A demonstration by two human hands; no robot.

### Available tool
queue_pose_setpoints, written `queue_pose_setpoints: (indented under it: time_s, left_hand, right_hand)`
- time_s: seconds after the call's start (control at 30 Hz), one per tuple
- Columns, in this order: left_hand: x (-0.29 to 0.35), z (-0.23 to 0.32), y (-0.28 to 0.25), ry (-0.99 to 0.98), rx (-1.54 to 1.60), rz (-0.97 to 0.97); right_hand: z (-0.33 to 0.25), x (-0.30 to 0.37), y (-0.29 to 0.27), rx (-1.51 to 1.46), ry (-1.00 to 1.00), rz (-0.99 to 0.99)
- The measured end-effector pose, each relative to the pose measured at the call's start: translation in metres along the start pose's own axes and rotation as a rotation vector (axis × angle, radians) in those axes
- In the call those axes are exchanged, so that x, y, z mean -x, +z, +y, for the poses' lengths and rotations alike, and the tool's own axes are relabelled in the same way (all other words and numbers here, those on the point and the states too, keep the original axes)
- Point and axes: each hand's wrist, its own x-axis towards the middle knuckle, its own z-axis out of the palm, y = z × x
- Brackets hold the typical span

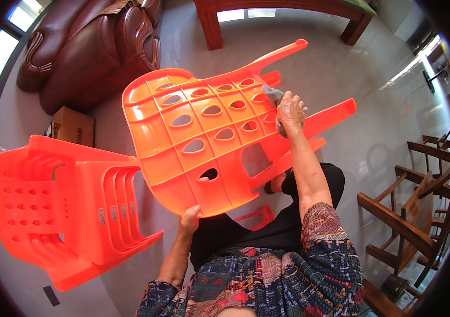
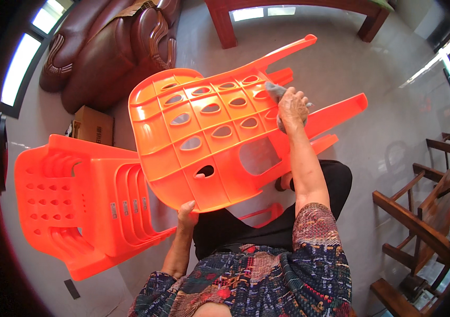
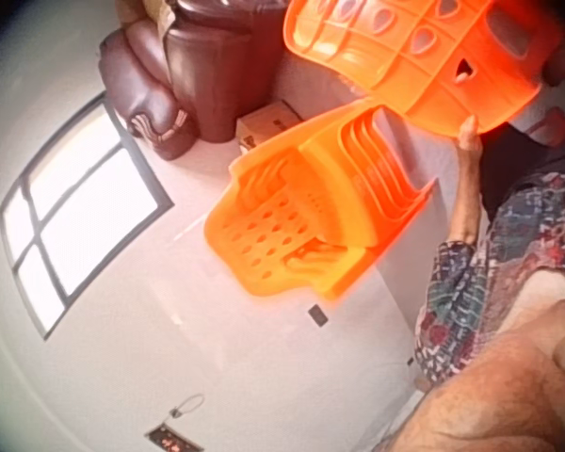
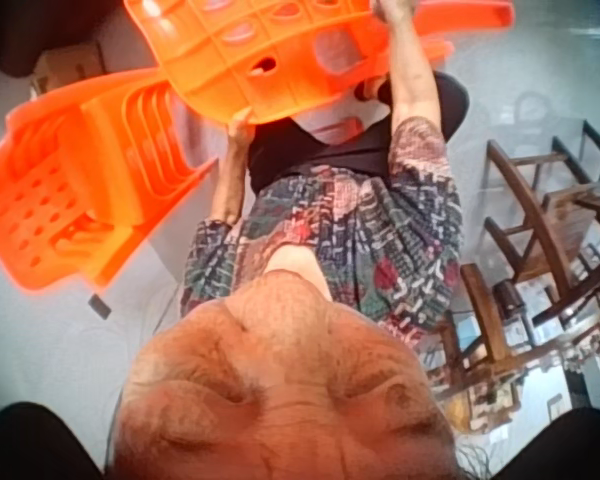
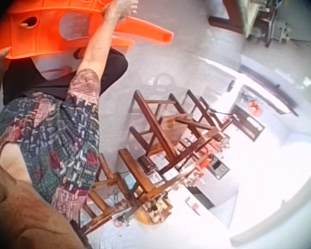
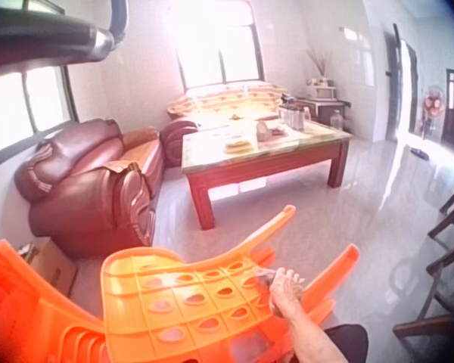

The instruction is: The person wipes a blue plastic chair with a cloth, then moves to a stack of orange plastic chairs. They take one orange chair from the stack and wipe it thoroughly with the cloth, covering the seat, backrest, and legs. The person rotates the chair to clean all sides.

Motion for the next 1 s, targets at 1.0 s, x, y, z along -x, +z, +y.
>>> queue_pose_setpoints:
  time_s: [1.0]
  left_hand:
    - [0.005,-0.023,-0.025,-0.116,-0.019,-0.089]
  right_hand:
    - [-0.043,-0.039,0.017,-0.291,-0.346,0.263]
